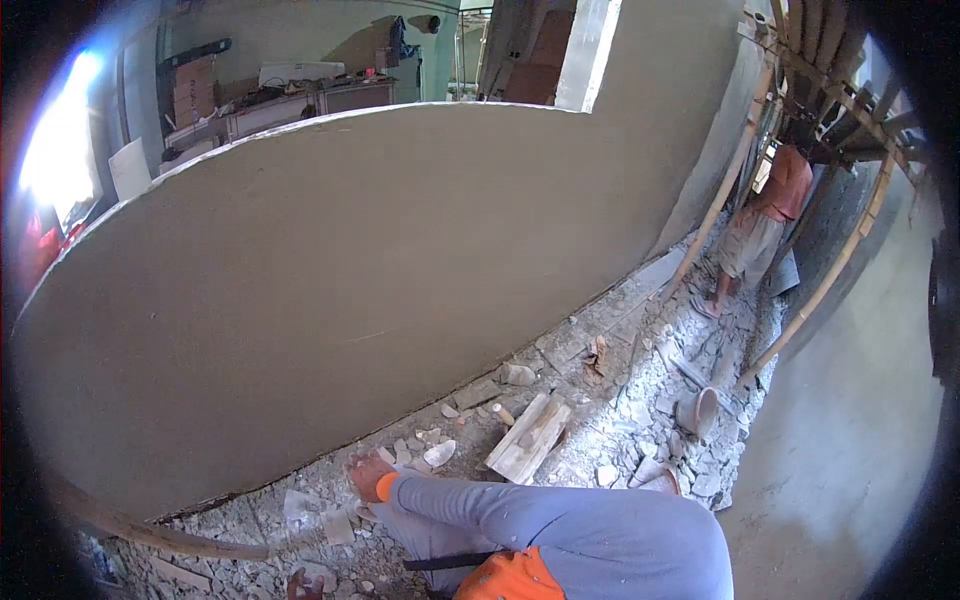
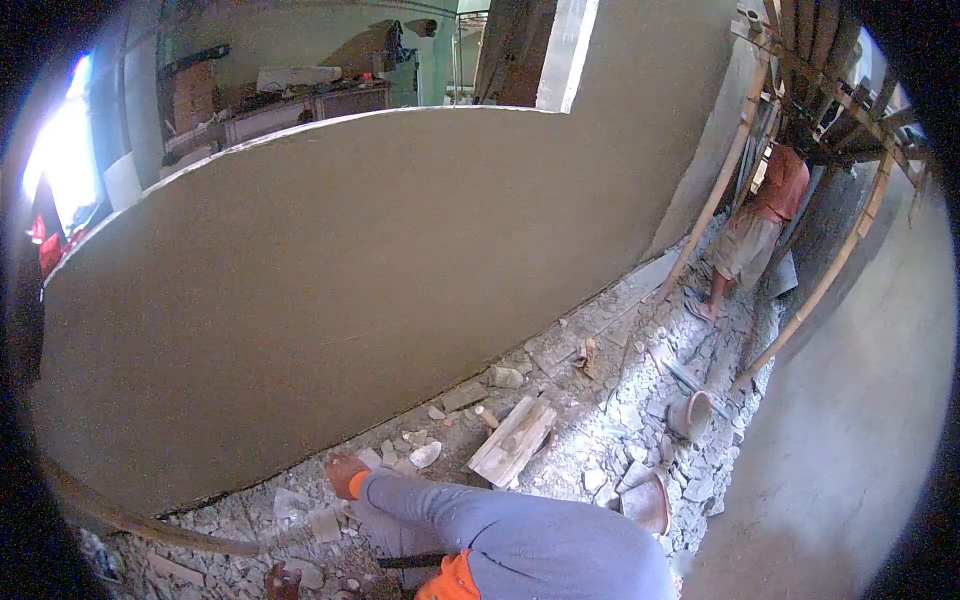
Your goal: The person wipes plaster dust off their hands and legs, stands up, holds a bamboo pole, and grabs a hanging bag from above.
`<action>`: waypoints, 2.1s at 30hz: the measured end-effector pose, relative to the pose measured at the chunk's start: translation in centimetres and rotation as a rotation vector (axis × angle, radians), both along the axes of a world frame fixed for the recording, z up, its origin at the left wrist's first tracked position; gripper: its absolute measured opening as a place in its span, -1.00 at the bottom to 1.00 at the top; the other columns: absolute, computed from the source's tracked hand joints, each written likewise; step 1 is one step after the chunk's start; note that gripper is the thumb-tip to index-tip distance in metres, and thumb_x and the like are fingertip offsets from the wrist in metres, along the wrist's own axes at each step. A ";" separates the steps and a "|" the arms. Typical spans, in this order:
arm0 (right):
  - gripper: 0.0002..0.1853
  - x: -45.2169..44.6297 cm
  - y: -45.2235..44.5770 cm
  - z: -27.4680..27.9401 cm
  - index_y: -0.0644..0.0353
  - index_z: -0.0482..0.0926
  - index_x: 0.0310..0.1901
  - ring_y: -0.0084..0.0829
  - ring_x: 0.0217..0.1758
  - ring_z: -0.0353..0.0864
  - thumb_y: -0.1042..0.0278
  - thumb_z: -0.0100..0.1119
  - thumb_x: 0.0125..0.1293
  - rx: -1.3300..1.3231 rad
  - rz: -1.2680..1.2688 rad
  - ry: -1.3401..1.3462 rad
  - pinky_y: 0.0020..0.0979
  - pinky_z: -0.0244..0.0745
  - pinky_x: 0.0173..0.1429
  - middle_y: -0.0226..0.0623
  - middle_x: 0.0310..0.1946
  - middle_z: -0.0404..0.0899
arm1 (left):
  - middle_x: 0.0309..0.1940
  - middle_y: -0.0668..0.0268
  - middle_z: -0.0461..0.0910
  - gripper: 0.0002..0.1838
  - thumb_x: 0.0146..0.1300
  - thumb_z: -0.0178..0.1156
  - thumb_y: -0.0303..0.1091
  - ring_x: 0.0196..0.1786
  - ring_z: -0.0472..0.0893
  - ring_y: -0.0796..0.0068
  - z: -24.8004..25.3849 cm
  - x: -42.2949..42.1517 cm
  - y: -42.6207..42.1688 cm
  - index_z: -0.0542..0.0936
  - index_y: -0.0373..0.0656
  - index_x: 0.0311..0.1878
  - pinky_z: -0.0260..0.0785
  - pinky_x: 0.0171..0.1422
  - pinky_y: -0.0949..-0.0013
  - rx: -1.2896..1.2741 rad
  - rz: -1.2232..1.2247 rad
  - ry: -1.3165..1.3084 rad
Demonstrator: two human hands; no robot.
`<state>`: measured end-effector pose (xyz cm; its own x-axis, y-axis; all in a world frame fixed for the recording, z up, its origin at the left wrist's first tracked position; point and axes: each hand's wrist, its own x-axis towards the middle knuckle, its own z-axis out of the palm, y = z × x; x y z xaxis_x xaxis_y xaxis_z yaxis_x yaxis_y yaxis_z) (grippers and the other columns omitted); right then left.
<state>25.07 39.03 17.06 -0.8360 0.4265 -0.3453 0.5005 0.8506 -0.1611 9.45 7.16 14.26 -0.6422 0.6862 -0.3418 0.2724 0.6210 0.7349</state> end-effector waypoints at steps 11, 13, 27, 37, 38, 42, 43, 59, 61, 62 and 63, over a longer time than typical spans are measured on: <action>-0.44 -0.3 0.2 -1.9 0.23 0.30 0.17 -0.07 0.31 0.21 0.12 0.00 0.17 -0.046 -0.055 0.080 -0.03 0.03 0.35 0.03 0.29 0.15 | -0.07 0.16 0.51 -0.41 -0.06 0.36 -0.13 0.02 0.49 0.25 -1.0 -0.3 -0.5 0.44 -0.14 0.05 0.33 0.15 0.27 -0.010 -0.021 0.053; -0.36 -0.8 0.6 -2.7 0.21 0.23 0.25 -0.07 0.33 0.20 0.01 0.01 0.20 -0.018 -0.039 0.016 -0.03 0.02 0.35 0.00 0.30 0.13 | -0.08 0.17 0.51 -0.41 -0.06 0.36 -0.14 0.01 0.49 0.25 -1.4 -0.5 -0.5 0.43 -0.15 0.04 0.33 0.14 0.27 -0.014 -0.024 0.073; -0.37 -0.5 0.5 -3.6 0.26 0.50 -0.02 -0.12 0.13 0.43 -0.21 -0.08 0.17 0.148 0.009 0.122 -0.10 0.18 0.25 -0.06 0.03 0.47 | -0.03 0.12 0.52 -0.37 -0.08 0.35 0.08 0.05 0.49 0.15 -6.6 -0.4 -2.3 0.51 -0.13 0.00 0.33 0.17 0.26 0.153 0.072 0.283; -0.30 -0.7 -0.6 -2.2 0.21 0.29 0.20 -0.11 0.35 0.11 -0.20 -0.10 0.19 0.217 -0.023 0.051 -0.03 0.01 0.34 -0.08 0.25 0.20 | 0.09 0.10 0.44 -0.24 -0.08 0.26 0.24 0.16 0.41 0.13 -1.4 0.6 -0.8 0.46 -0.12 0.10 0.25 0.26 0.24 0.022 0.009 0.285; -0.30 -0.6 -0.6 -2.1 0.21 0.29 0.20 -0.11 0.35 0.11 -0.21 -0.10 0.19 0.212 -0.027 0.055 -0.03 0.01 0.34 -0.09 0.24 0.21 | 0.13 0.08 0.41 -0.20 -0.09 0.27 0.25 0.19 0.38 0.12 -1.2 0.6 -0.9 0.44 -0.12 0.13 0.23 0.28 0.24 -0.002 0.002 0.252; -0.30 -0.8 -1.2 -0.8 0.20 0.29 0.20 -0.11 0.35 0.11 -0.22 -0.11 0.20 0.225 -0.021 -0.007 -0.03 0.00 0.35 -0.10 0.24 0.22 | 0.13 0.11 0.42 -0.24 -0.06 0.24 0.25 0.19 0.39 0.12 -1.8 0.3 -1.3 0.44 -0.04 0.14 0.24 0.27 0.24 -0.019 -0.001 0.296; -0.29 -0.8 -0.9 -1.4 0.20 0.29 0.20 -0.11 0.35 0.12 -0.22 -0.11 0.19 0.229 -0.017 -0.015 -0.03 0.00 0.35 -0.10 0.24 0.22 | 0.13 0.15 0.42 -0.27 -0.04 0.21 0.25 0.20 0.39 0.14 -0.6 0.6 -1.2 0.44 0.00 0.14 0.24 0.27 0.25 -0.054 0.013 0.304; -0.54 -0.9 -0.7 -1.1 0.19 0.54 -0.09 -0.16 0.16 0.41 0.02 0.05 0.09 0.153 -0.083 -0.004 -0.11 0.26 0.18 -0.10 0.04 0.47 | 0.06 0.15 0.46 -0.38 -0.04 0.33 0.01 0.12 0.44 0.21 -2.0 0.1 -2.3 0.45 -0.05 0.08 0.32 0.19 0.32 0.161 0.056 0.186; -0.68 -0.8 -0.6 -1.3 0.17 0.63 -0.29 -0.17 -0.02 0.56 0.12 0.04 0.08 0.043 -0.126 -0.003 -0.12 0.39 0.06 -0.15 -0.16 0.60 | 0.00 0.15 0.49 -0.38 -0.08 0.37 -0.01 0.08 0.46 0.23 -5.4 -1.0 -2.4 0.46 -0.12 0.03 0.34 0.16 0.31 0.170 0.000 0.357; -0.72 -0.9 -0.2 -1.9 0.16 0.66 -0.38 -0.18 -0.10 0.61 0.18 0.04 0.07 0.068 -0.104 0.054 -0.12 0.44 0.01 -0.18 -0.24 0.63 | -0.02 0.16 0.50 -0.38 -0.10 0.39 -0.03 0.06 0.47 0.25 -7.3 -1.6 -2.6 0.47 -0.15 0.01 0.35 0.14 0.30 0.165 -0.051 0.447; -0.74 -0.6 -0.6 -0.9 0.16 0.65 -0.37 -0.19 -0.09 0.60 0.20 0.04 0.07 0.103 -0.088 0.044 -0.11 0.44 0.01 -0.17 -0.23 0.63 | -0.05 0.16 0.52 -0.37 -0.12 0.41 -0.04 0.04 0.48 0.26 -9.2 -2.5 -2.8 0.47 -0.18 -0.01 0.36 0.13 0.30 0.161 -0.099 0.525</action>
